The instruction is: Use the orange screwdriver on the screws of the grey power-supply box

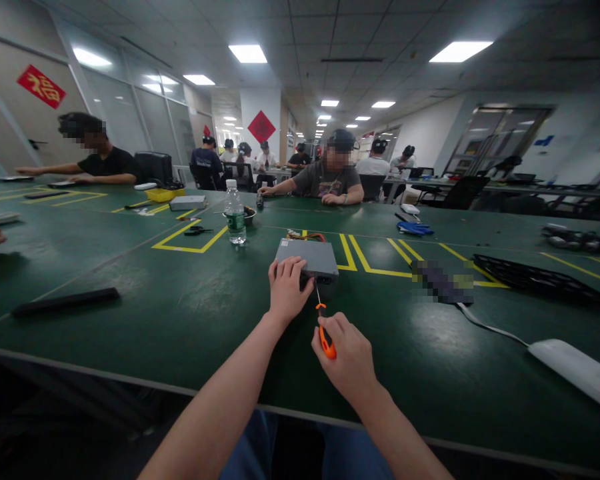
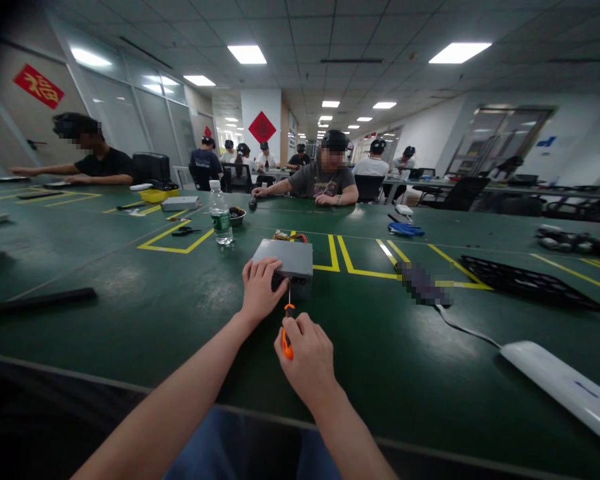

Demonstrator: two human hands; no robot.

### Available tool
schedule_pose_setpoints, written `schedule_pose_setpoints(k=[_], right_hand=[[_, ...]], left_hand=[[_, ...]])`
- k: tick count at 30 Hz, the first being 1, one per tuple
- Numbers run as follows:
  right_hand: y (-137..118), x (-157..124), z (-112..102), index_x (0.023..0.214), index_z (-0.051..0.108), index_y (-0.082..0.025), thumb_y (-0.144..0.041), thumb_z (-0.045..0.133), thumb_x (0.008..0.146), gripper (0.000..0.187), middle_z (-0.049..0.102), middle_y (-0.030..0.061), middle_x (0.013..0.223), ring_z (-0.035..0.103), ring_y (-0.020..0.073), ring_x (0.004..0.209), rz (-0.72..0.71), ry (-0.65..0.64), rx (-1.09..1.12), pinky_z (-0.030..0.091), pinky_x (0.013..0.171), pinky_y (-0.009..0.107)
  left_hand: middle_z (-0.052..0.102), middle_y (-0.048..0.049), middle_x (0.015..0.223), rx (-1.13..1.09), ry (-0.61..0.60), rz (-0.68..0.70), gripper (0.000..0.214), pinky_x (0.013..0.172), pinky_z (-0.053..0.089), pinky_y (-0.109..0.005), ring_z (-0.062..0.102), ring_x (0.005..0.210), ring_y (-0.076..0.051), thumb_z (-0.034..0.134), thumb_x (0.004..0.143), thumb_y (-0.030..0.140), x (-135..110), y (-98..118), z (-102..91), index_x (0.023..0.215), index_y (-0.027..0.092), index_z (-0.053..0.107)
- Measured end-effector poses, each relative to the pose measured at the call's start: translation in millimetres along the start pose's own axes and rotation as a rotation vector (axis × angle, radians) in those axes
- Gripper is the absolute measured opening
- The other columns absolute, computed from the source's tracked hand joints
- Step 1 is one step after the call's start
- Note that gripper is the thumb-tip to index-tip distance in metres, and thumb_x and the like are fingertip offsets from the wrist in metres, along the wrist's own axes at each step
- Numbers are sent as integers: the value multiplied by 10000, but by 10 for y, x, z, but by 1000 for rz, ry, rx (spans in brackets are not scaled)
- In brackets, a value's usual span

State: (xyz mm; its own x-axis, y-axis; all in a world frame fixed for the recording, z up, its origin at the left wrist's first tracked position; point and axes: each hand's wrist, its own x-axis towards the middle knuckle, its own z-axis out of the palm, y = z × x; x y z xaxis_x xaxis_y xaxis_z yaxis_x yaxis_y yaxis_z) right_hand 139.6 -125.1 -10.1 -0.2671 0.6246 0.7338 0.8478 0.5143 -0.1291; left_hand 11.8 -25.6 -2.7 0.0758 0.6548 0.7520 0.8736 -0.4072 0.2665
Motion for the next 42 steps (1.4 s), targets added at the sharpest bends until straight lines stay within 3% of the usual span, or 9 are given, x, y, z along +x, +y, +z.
schedule_pose_setpoints(k=[7,24,42], right_hand=[[37,0,0,867,502,-171,-182,440,830,74,485,16,762,498,111,667,-19,-89,11,389,552,199],[228,-120,-224,861,508,-182,-230,505,797,80,553,-18,677,526,85,536,111,181,72,418,537,199],[261,-108,-177,883,520,-182,-281,490,814,125,582,-7,715,560,99,576,190,166,60,436,551,207]], left_hand=[[542,-48,1175,-1,-1,-2,310,1060,186,-419,434,1145,-212,531,781,312,9,2,10,1078,228,503],[545,-46,1155,-13,-13,-12,301,1058,191,-429,438,1136,-220,533,772,319,18,-24,28,1060,237,500],[548,-53,1158,-15,-15,-26,297,1057,187,-448,441,1136,-231,534,767,314,21,-14,40,1052,236,508]])
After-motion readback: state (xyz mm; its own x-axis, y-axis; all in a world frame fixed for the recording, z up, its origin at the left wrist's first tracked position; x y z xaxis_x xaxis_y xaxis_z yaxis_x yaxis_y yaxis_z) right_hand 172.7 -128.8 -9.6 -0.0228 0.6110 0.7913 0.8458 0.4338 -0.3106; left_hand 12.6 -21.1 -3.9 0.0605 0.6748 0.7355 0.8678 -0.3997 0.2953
